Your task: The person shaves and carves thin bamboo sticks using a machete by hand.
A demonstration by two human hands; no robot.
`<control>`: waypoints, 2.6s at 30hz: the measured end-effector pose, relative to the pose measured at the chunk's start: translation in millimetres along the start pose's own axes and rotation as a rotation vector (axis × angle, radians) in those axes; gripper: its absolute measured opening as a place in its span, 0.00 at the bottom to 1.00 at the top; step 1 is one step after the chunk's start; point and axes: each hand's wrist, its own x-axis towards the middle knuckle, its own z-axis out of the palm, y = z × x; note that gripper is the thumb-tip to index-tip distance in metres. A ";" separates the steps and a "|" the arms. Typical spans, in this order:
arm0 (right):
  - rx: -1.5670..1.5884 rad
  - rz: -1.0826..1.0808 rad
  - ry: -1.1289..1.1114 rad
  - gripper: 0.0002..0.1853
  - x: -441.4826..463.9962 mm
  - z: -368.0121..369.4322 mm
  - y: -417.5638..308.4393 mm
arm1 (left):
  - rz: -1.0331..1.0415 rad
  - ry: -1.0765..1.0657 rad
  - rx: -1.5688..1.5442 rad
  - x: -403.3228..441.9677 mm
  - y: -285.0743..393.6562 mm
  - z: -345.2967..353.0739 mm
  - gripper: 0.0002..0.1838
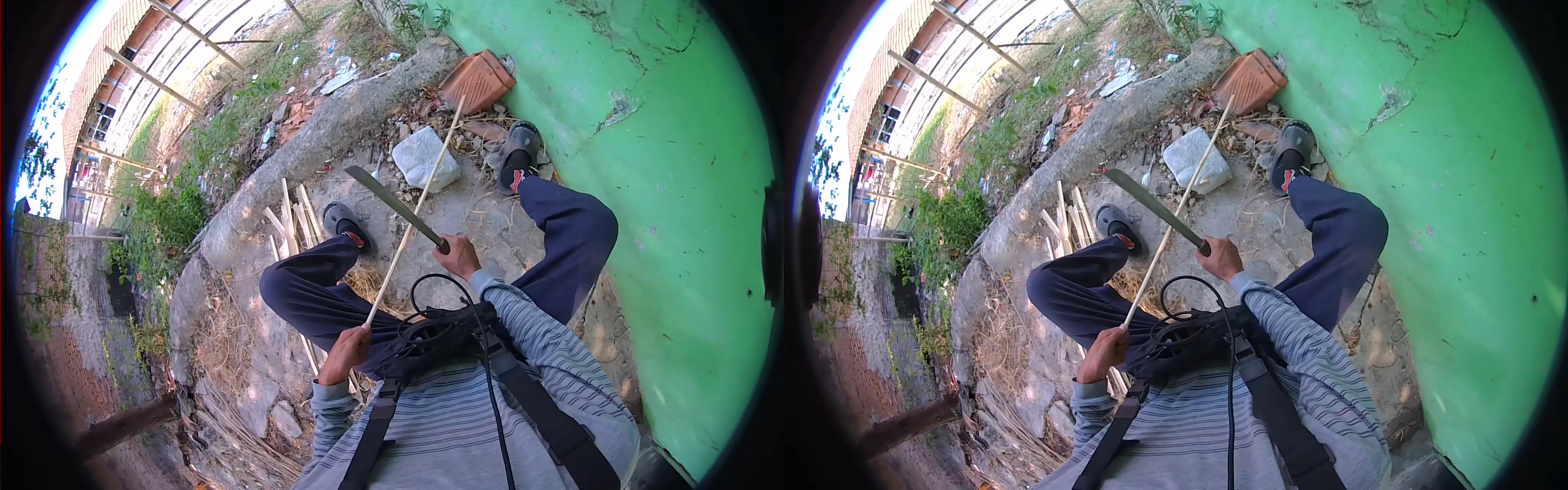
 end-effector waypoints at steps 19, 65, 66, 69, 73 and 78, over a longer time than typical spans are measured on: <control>-0.129 -0.098 -0.250 0.12 -25.6 10.0 -33.8 | 0.639 0.574 1.163 77.0 28.8 50.3 0.13; -0.059 0.005 -0.062 0.14 9.4 -0.1 1.2 | 0.490 0.688 1.271 -35.0 36.2 58.0 0.15; -0.029 -0.011 -0.099 0.14 5.3 2.4 -3.8 | 0.482 0.699 1.268 -34.7 40.1 60.1 0.14; 0.028 -0.103 -0.144 0.13 -0.6 5.2 -15.4 | 0.523 0.703 1.259 -29.6 40.9 61.8 0.14; -0.051 -0.127 -0.130 0.13 8.3 -6.1 -15.6 | 0.551 0.699 1.230 -46.7 48.7 67.4 0.14; -0.057 -0.047 -0.127 0.12 8.1 -2.0 -12.1 | 0.501 0.722 1.290 -55.7 47.2 59.9 0.15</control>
